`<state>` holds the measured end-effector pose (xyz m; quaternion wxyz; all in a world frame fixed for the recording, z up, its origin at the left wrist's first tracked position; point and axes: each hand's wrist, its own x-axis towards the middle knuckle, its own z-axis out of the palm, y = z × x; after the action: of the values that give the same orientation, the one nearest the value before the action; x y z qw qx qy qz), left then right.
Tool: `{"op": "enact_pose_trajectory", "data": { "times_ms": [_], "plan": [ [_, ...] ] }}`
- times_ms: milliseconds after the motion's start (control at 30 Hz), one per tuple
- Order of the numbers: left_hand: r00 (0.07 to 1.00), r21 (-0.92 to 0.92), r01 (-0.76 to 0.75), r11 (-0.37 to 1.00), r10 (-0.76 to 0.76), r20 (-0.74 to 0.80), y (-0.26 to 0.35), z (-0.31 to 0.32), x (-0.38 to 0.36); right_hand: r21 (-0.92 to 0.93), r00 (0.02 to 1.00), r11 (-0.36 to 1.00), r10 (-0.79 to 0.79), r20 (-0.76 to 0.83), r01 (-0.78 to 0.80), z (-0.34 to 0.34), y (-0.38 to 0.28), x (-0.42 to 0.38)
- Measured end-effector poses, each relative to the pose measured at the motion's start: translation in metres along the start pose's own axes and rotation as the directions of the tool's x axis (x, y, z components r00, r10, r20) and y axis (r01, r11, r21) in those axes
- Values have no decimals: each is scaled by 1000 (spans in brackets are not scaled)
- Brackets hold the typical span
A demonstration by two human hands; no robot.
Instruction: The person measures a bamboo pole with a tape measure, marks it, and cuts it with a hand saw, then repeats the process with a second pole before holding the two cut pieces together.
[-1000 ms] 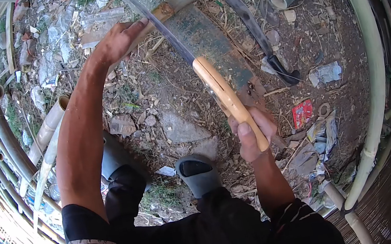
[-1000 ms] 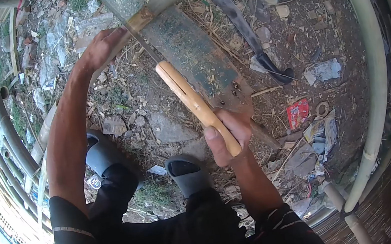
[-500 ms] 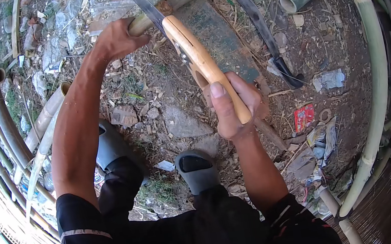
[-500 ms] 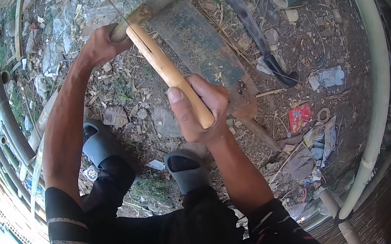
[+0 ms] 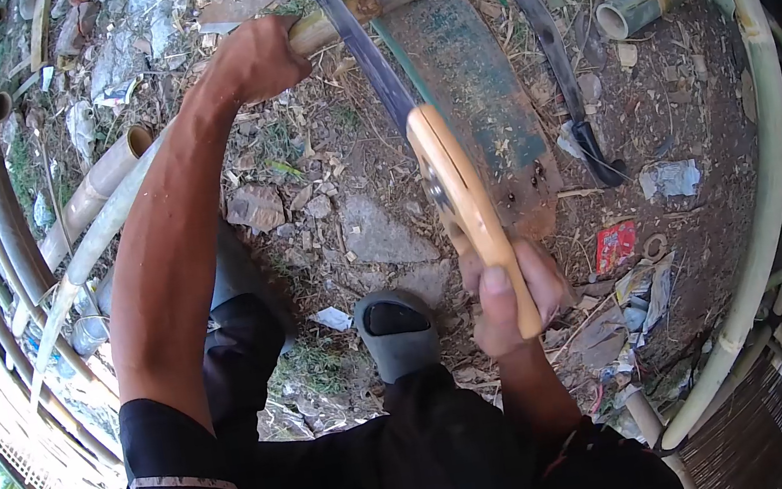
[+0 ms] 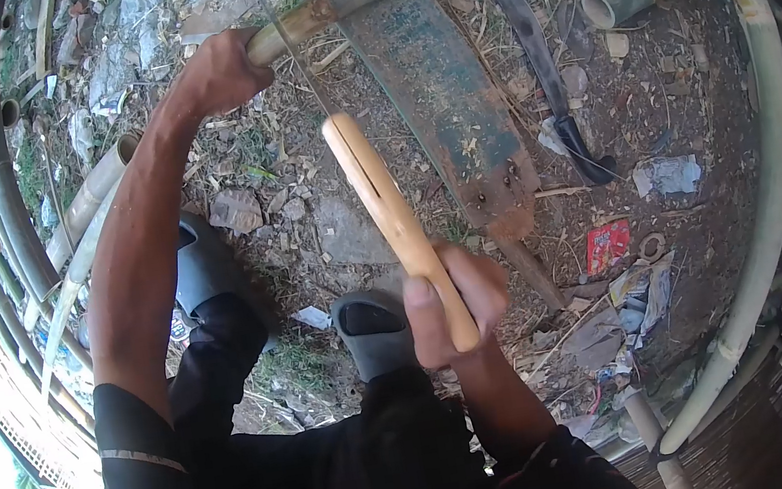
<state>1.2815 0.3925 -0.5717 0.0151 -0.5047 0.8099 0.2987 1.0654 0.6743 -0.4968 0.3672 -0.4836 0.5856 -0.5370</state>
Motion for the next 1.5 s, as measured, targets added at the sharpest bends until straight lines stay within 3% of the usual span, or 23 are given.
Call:
{"op": "enact_pose_trajectory", "data": {
  "times_ms": [133,267,367,467,533,600,633,667,767,833,933,967,1067,1100,1233,1267,1333,1467,1500],
  "plan": [
    [999,1,44,999,-44,4,2,-9,-3,-10,1000,1000,-10,3,10,34,3,49],
    [992,-84,89,992,-81,95,-2,-8,0,-31,998,998,-56,13,57,-41,-5,-51],
    [994,-37,85,996,-82,70,4,-6,1,26,1000,999,-25,14,25,-46,-8,-58],
    [997,25,57,998,-58,46,2,-2,3,-4,995,997,-75,-67,75,17,15,15],
    [1000,-12,27,1000,-28,-8,-2,1,3,-37,999,999,-26,-30,25,38,12,51],
    [994,-72,85,994,-79,77,5,-10,-2,54,999,999,-5,-41,7,45,3,64],
    [994,-73,80,994,-74,85,4,-9,-4,-17,1000,1000,13,7,-13,24,10,34],
    [996,-93,67,993,-60,71,0,-11,1,-84,998,994,-65,20,66,0,6,4],
    [997,-114,51,992,-44,56,-1,-3,4,106,999,994,-34,-34,37,-46,-6,-68],
    [997,-91,38,995,-31,75,-2,3,1,-31,994,994,102,28,-101,-52,-27,-76],
    [999,-71,18,997,-15,41,-4,7,7,18,997,998,-66,-30,67,9,17,-3],
    [1000,-66,3,998,-2,9,-7,7,9,-51,998,996,-68,-4,68,26,19,26],
    [999,-79,44,996,-42,25,0,-7,-1,39,999,999,-34,-33,35,45,11,58],
    [996,-96,58,994,-51,80,-1,-5,-3,41,999,998,47,-7,-47,31,13,32],
    [991,-128,74,989,-59,118,2,-7,3,-36,999,999,14,43,-12,-43,-9,-80],
    [992,-121,62,991,-48,118,4,-5,2,-35,999,999,21,48,-20,-40,-7,-76],
    [993,-110,53,992,-40,115,2,2,0,94,996,995,-24,-86,32,-23,-3,-57],
    [1000,-59,4,998,-4,1,-3,3,0,-65,999,998,-2,-32,0,48,10,62],
    [1000,-57,12,998,-12,-3,-3,0,-4,-59,1000,998,-4,-24,2,43,15,49]
  ]
}}
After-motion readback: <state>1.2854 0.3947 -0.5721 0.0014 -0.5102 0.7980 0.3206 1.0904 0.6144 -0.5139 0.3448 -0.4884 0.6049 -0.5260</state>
